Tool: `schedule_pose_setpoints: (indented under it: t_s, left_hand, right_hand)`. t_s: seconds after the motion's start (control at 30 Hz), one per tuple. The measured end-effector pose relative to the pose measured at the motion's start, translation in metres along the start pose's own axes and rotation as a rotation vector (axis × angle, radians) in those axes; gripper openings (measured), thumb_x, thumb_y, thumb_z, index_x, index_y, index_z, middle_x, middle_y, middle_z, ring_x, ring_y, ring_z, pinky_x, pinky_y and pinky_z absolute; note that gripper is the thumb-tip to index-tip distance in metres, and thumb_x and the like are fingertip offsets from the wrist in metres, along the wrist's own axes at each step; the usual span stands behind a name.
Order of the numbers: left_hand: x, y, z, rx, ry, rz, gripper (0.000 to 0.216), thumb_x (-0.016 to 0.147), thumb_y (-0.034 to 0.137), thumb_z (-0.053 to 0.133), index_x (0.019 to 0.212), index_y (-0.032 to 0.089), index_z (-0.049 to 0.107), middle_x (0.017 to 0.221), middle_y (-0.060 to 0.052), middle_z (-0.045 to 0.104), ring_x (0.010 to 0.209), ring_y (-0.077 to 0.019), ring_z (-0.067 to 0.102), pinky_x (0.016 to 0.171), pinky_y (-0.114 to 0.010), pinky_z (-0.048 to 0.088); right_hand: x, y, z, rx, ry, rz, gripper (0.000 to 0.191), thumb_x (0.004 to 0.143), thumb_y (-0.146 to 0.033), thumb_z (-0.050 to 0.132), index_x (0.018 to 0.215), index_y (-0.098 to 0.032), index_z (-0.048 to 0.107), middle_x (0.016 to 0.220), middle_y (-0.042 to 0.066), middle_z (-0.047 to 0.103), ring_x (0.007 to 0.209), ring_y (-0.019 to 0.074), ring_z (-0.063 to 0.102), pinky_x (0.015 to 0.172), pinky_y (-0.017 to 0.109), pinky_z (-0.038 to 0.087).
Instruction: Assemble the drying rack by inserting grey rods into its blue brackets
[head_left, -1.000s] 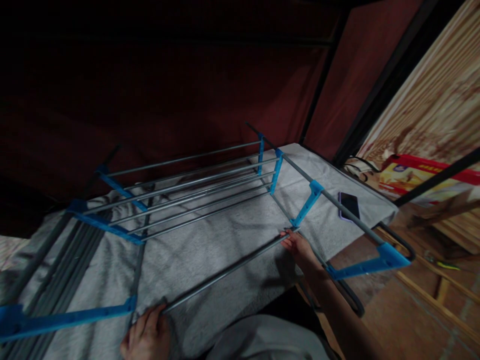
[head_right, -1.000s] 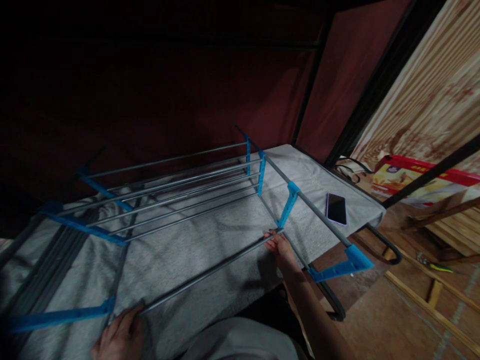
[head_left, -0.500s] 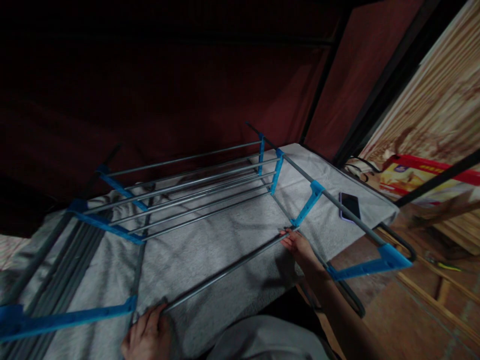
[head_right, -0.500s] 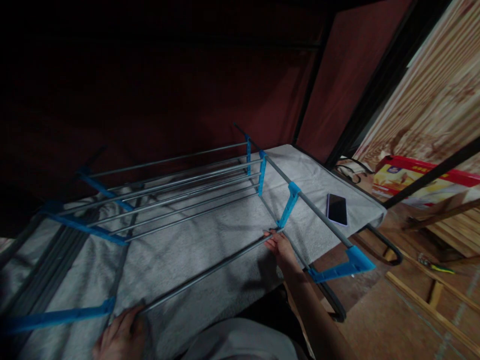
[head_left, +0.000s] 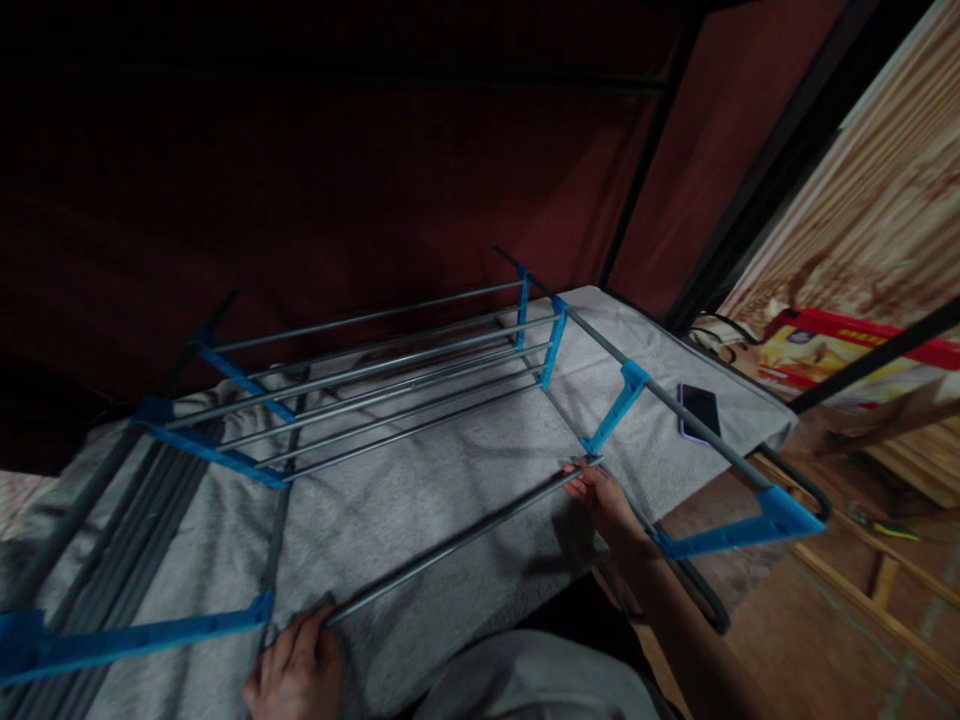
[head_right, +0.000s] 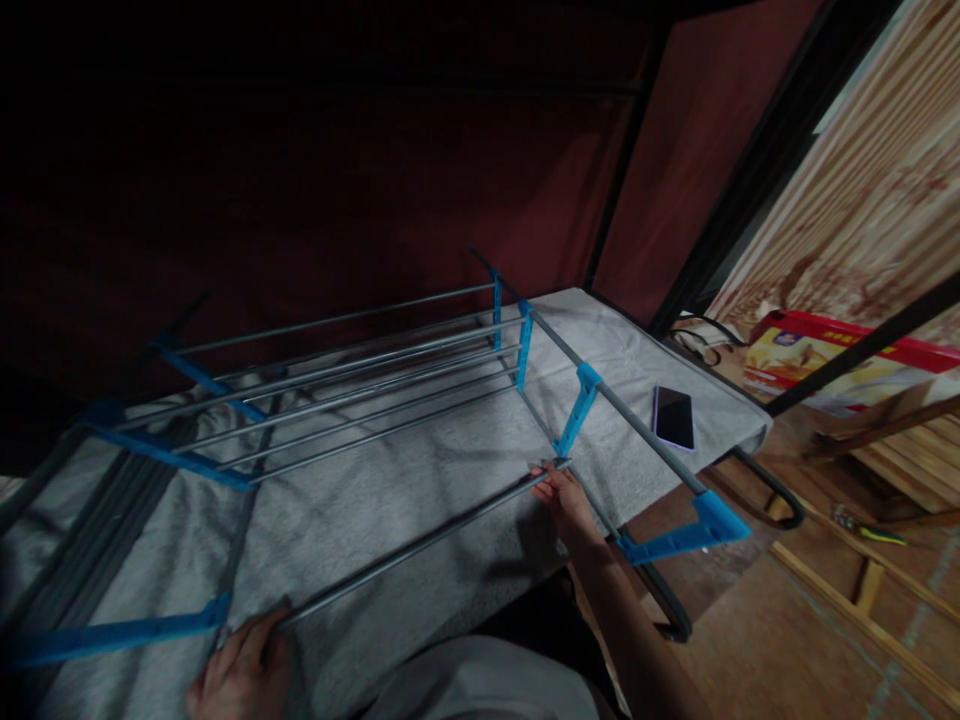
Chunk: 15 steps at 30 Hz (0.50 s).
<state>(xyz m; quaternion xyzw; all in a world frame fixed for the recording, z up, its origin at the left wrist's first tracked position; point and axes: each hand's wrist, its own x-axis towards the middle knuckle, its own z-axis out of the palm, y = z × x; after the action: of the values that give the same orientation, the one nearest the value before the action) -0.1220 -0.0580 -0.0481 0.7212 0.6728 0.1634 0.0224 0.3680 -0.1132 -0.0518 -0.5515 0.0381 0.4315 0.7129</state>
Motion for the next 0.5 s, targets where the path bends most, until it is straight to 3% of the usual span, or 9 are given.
schedule_pose_setpoints:
  t_s: [0.27,0.5]
  left_hand:
    - [-0.003,0.021,-0.014,-0.029,0.008,-0.016,0.038,0.106,0.025,0.044,0.124,0.024,0.077,0.129,-0.013,0.080,0.120,-0.0328,0.069,0.119,-0.058,0.045]
    - [0.000,0.002,0.000,0.007,-0.007,-0.033,0.036,0.104,0.027,0.048,0.123,0.024,0.079,0.129,-0.012,0.080,0.117,-0.0328,0.070,0.112,-0.054,0.049]
  right_hand:
    - [-0.002,-0.001,0.001,0.011,-0.009,-0.005,0.021,0.078,-0.030,0.086,0.093,-0.025,0.072,0.091,0.003,0.084,0.082,0.0210,0.080,0.074,0.032,0.069]
    - [0.003,-0.003,0.006,0.001,-0.028,0.000,0.024,0.078,-0.031,0.088,0.094,-0.023,0.072,0.093,0.007,0.084,0.084,0.0225,0.080,0.074,0.032,0.068]
